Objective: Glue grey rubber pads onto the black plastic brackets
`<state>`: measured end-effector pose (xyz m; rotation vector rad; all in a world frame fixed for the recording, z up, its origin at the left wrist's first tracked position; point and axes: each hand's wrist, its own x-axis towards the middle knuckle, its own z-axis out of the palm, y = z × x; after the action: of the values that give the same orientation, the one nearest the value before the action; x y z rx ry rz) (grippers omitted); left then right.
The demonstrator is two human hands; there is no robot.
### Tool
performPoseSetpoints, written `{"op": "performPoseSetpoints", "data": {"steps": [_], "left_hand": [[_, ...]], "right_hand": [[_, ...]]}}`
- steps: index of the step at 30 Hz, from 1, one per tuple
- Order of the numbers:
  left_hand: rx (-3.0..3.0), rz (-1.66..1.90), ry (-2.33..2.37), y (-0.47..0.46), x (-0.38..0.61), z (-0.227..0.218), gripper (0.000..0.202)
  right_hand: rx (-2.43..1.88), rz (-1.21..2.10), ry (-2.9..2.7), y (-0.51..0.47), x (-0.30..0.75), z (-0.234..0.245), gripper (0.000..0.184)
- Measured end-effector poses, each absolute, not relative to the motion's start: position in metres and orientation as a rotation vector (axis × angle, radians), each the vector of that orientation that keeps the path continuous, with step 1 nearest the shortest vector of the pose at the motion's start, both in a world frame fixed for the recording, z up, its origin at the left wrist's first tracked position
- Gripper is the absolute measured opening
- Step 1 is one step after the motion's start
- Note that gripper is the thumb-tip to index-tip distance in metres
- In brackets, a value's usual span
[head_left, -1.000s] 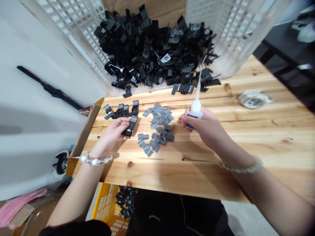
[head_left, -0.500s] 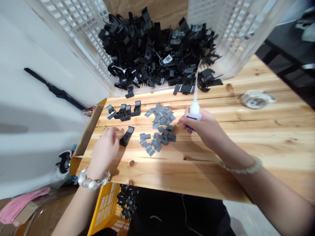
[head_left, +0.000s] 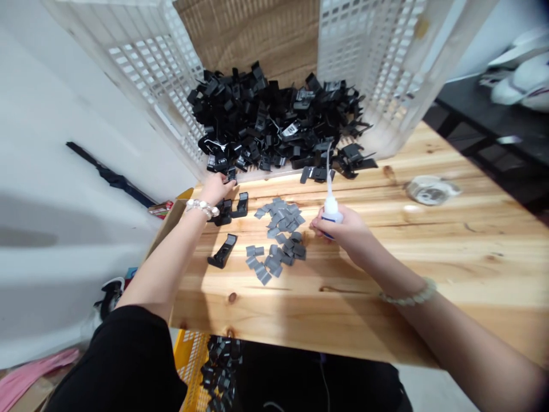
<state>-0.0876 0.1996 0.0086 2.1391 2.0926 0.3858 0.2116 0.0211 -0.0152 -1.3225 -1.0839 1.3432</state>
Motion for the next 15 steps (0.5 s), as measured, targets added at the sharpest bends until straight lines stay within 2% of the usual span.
{"op": "performPoseSetpoints", "data": {"steps": [3, 7, 12, 15], "left_hand": [[2.195, 0.375, 2.144, 0.211, -0.082, -0.001, 0.036], [2.218, 0.334, 2.144, 0.211, -0.080, -0.006, 0.027], [2.223, 0.403, 2.139, 0.210, -0.074, -0.003, 0.047], [2.185, 0.444, 2.154, 0.214, -0.068, -0.003, 0.047]], "right_hand": [[-1.342, 1.312, -1.142, 0.024, 0.214, -0.020, 0.023], [-1.400, 1.251, -1.201, 0.029, 0.217, -0.026, 0.022], [-1.485, 1.070, -1.326, 0.036, 0.211, -0.038, 0.016], [-1.542, 0.949, -1.435, 0.039, 0.204, -0.042, 0.015]]}}
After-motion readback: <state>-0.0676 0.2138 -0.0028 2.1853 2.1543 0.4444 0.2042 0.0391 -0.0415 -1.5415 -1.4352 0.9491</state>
